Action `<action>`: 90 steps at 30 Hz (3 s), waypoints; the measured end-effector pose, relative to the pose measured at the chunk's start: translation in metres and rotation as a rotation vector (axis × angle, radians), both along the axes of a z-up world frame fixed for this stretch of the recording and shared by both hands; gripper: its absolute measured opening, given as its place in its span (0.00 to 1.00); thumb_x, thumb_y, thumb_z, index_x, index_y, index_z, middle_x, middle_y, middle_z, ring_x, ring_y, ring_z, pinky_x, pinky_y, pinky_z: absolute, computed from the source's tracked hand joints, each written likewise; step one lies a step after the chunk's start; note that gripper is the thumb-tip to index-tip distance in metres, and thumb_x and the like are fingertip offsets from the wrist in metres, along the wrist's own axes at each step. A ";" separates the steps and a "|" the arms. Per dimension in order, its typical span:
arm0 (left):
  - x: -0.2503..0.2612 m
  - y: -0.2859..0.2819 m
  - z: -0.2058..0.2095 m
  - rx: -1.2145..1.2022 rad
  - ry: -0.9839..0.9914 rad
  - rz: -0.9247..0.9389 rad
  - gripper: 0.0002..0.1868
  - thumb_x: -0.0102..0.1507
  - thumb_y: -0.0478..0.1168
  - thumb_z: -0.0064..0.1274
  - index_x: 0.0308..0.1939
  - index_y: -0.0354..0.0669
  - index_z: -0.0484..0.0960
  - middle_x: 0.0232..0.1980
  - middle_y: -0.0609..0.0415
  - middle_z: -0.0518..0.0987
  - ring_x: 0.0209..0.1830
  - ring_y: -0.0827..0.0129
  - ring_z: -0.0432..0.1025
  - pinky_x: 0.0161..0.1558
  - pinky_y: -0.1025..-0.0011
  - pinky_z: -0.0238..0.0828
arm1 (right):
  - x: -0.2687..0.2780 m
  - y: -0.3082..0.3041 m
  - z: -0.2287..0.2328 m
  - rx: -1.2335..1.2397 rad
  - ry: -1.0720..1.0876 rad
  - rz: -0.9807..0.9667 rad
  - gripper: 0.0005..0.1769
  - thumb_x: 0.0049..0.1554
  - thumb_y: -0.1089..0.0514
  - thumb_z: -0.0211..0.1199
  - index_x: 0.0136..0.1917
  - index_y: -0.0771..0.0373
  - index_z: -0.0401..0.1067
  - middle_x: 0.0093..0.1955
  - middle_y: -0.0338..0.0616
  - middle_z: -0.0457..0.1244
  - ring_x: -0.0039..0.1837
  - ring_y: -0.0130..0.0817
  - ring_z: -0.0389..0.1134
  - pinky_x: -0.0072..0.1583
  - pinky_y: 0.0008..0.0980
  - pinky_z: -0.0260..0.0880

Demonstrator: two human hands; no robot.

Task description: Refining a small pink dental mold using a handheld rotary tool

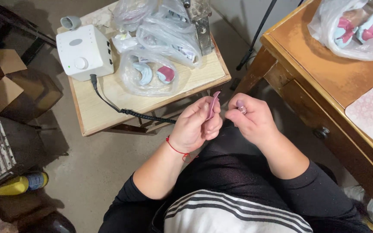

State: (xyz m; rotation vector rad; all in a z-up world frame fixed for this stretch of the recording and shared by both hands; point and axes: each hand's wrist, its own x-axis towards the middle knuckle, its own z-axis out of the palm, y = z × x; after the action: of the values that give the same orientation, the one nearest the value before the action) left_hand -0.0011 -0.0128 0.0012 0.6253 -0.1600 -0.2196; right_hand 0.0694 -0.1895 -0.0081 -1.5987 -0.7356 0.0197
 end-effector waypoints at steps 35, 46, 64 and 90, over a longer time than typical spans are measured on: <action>0.005 0.002 0.011 0.388 -0.056 0.458 0.16 0.63 0.31 0.60 0.55 0.32 0.81 0.35 0.47 0.83 0.29 0.73 0.79 0.31 0.79 0.82 | -0.016 0.017 0.012 0.241 0.496 0.195 0.16 0.63 0.61 0.60 0.34 0.69 0.73 0.19 0.42 0.56 0.22 0.29 0.61 0.36 0.28 0.68; -0.005 0.002 0.005 0.184 0.044 0.254 0.20 0.66 0.32 0.56 0.61 0.28 0.76 0.38 0.39 0.83 0.27 0.60 0.81 0.26 0.70 0.84 | -0.009 0.013 0.006 -0.066 -0.180 0.045 0.16 0.65 0.52 0.58 0.36 0.57 0.68 0.29 0.35 0.58 0.32 0.37 0.65 0.37 0.33 0.67; -0.018 0.023 -0.014 0.324 0.120 0.137 0.15 0.63 0.31 0.57 0.52 0.31 0.75 0.37 0.36 0.83 0.30 0.61 0.82 0.29 0.75 0.83 | 0.009 -0.007 -0.022 -0.307 0.081 -0.024 0.17 0.67 0.53 0.55 0.36 0.56 0.70 0.19 0.38 0.58 0.27 0.34 0.62 0.38 0.32 0.65; -0.036 0.110 0.018 1.724 -0.840 0.279 0.11 0.62 0.48 0.60 0.44 0.50 0.88 0.42 0.54 0.82 0.50 0.59 0.75 0.50 0.63 0.75 | -0.008 0.056 -0.018 -0.286 0.498 0.197 0.11 0.61 0.58 0.62 0.39 0.64 0.80 0.16 0.41 0.59 0.21 0.28 0.62 0.30 0.24 0.62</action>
State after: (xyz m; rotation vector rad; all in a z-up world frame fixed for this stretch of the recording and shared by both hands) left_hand -0.0372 0.0968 0.0194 2.4302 -0.7078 0.2746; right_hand 0.0614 -0.1340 -0.0264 -1.6880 -0.5078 0.6687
